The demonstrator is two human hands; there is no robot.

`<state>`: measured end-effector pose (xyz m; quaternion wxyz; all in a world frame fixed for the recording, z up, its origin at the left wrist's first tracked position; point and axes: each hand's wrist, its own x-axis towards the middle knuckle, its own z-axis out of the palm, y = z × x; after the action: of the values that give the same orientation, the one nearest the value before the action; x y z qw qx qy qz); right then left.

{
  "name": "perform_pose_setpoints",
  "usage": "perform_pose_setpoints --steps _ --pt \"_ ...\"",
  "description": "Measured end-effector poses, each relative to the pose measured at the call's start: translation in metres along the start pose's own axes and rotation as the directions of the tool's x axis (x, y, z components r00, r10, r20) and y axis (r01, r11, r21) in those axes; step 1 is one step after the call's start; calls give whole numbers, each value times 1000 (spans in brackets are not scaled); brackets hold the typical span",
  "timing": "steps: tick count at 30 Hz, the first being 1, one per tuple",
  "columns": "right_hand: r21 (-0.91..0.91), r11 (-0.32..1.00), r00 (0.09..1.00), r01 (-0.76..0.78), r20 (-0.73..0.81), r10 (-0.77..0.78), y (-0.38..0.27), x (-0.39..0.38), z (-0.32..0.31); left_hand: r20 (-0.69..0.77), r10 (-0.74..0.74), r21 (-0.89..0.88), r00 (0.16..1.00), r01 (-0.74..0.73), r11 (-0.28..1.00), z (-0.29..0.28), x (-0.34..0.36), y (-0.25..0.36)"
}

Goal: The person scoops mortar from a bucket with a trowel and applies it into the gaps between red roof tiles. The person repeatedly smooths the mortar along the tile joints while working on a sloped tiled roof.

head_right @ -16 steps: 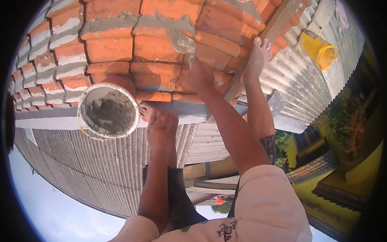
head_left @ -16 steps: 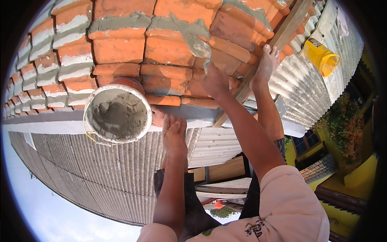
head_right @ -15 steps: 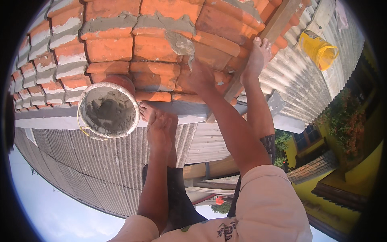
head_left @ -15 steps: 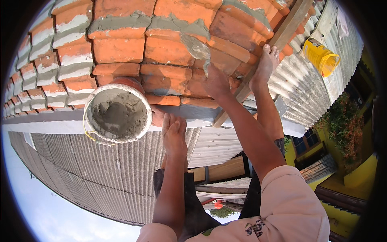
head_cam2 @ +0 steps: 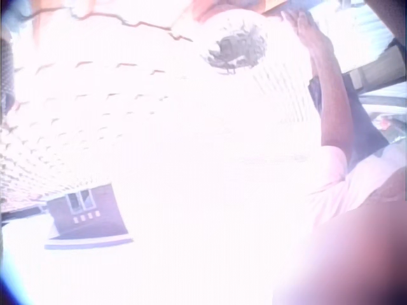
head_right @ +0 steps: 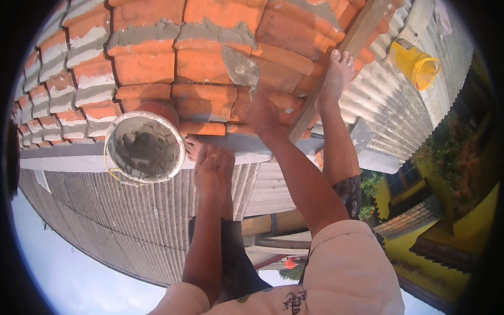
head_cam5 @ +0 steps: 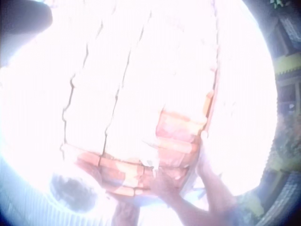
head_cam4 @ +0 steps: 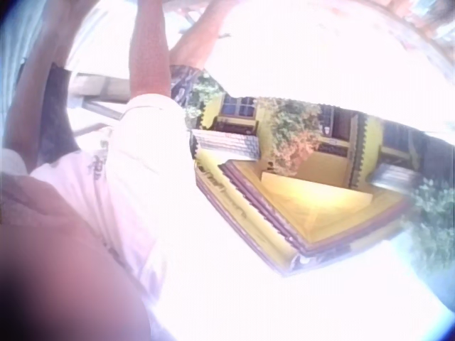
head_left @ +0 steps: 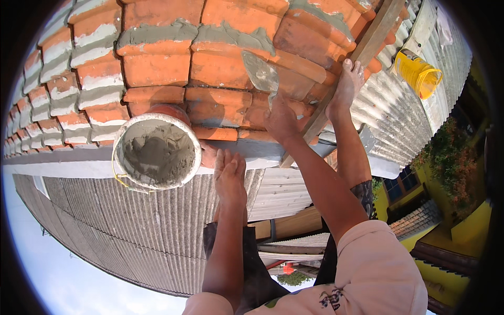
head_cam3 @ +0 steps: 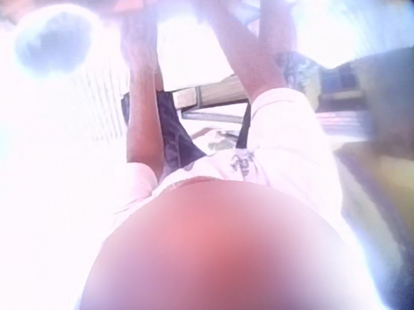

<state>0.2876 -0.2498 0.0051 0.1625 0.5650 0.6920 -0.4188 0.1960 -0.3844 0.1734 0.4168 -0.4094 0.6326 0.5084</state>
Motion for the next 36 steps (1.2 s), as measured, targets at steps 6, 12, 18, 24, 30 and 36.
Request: perform_pose_setpoints --steps 6,12,18,24,30,36 --pt "28 983 966 -182 189 174 -7 16 -42 40 24 51 999 -26 998 -3 -4 -7" --pt "157 966 931 -207 334 145 4 2 -79 23 36 23 999 -37 999 -3 -5 -11" --pt "227 952 957 -206 251 147 -15 25 -73 5 18 34 1000 -18 999 3 -6 -8" --pt "219 964 985 -149 116 126 -47 40 -9 25 37 -9 999 -37 999 -11 -1 -18" --pt "23 999 980 23 198 -27 -45 -4 -30 35 28 -34 999 -27 999 -12 0 -19" --pt "200 975 984 -92 167 59 -59 26 -37 -22 14 7 1000 -14 1000 -6 -4 -12"
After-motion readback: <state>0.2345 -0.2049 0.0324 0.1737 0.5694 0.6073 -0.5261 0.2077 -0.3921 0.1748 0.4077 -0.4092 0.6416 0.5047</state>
